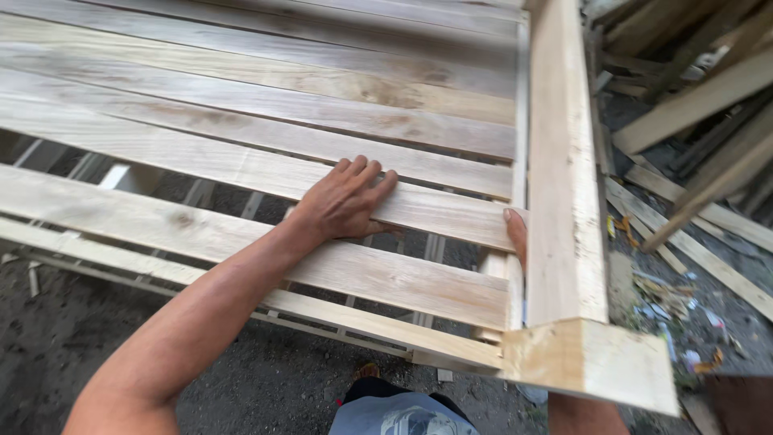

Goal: The person uses a hand saw to cut wooden slats attached to a slatted wooden frame, holding each board steady with one hand while sawing with the other. They reposition the frame and continue sawing protruding board ends one at a time.

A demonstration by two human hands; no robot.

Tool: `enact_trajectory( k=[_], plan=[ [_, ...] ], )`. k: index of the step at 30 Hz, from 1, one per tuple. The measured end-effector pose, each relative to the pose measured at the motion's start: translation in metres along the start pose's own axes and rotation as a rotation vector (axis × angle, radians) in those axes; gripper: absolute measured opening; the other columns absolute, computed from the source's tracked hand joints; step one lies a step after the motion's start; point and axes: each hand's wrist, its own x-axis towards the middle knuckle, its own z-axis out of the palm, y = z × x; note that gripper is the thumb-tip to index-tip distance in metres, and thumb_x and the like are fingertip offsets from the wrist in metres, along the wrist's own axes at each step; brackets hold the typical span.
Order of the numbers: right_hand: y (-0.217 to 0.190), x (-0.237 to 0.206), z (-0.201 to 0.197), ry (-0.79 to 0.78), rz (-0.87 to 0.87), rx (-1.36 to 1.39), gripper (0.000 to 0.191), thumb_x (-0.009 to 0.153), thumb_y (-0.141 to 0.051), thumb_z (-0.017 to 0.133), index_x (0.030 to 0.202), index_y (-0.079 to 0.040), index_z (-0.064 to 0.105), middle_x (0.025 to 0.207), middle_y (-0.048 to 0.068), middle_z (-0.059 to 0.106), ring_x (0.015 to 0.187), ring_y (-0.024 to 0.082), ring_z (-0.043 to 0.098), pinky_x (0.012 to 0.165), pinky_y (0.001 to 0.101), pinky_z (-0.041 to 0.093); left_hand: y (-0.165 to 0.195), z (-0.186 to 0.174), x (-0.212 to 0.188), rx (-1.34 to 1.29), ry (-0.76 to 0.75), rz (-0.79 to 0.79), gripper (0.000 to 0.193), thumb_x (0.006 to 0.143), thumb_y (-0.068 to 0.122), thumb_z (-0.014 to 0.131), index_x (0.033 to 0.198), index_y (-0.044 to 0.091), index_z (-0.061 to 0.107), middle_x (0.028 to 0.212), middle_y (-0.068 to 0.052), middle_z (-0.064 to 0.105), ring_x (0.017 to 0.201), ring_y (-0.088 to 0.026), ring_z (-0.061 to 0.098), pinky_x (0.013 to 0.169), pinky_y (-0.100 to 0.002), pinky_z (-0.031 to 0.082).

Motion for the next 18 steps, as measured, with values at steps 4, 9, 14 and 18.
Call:
enact_trajectory(
  k=[4,9,14,18],
  plan=[
    [-0.034,-0.006,0.017,-0.051,0.054,-0.040,0.071,0.091,-0.063,0.068,0.110,0.004,0.074,0.088,0.026,0.073,0.079,0.038,0.073,0.073,0.0451,0.058,-0.013,-0.010,-0.013,-0.019,-0.045,-0.026,0.100,0.078,0.082,0.064,0.133,-0.001,0.055,0.119,-0.025,0.060,0.109,-0.035,0.058,0.091,-0.048,0.051],
    [-0.040,-0.005,0.027,-0.183,0.182,-0.037,0.079,0.092,-0.068,0.063,0.111,0.008,0.075,0.094,0.031,0.075,0.087,0.042,0.075,0.079,0.0471,0.059,-0.011,-0.013,-0.011,-0.061,-0.100,-0.092,0.082,0.077,0.063,0.073,0.128,0.001,0.059,0.120,-0.022,0.059,0.113,-0.035,0.056,0.094,-0.048,0.049],
    [-0.015,0.006,0.024,-0.117,0.083,0.070,0.077,0.091,-0.066,0.065,0.113,0.007,0.073,0.096,0.031,0.074,0.089,0.041,0.074,0.080,0.0469,0.059,-0.002,-0.012,-0.001,-0.070,-0.170,-0.135,0.067,0.069,0.034,0.077,0.126,0.003,0.060,0.122,-0.025,0.057,0.114,-0.037,0.054,0.095,-0.050,0.048],
    [0.009,0.010,0.018,-0.076,0.069,0.163,0.076,0.090,-0.064,0.067,0.115,0.007,0.072,0.098,0.030,0.074,0.090,0.041,0.074,0.080,0.0467,0.059,0.002,-0.019,0.007,-0.085,-0.226,-0.153,0.085,0.067,0.056,0.079,0.132,0.005,0.057,0.124,-0.021,0.057,0.116,-0.034,0.053,0.098,-0.049,0.048]
  ],
)
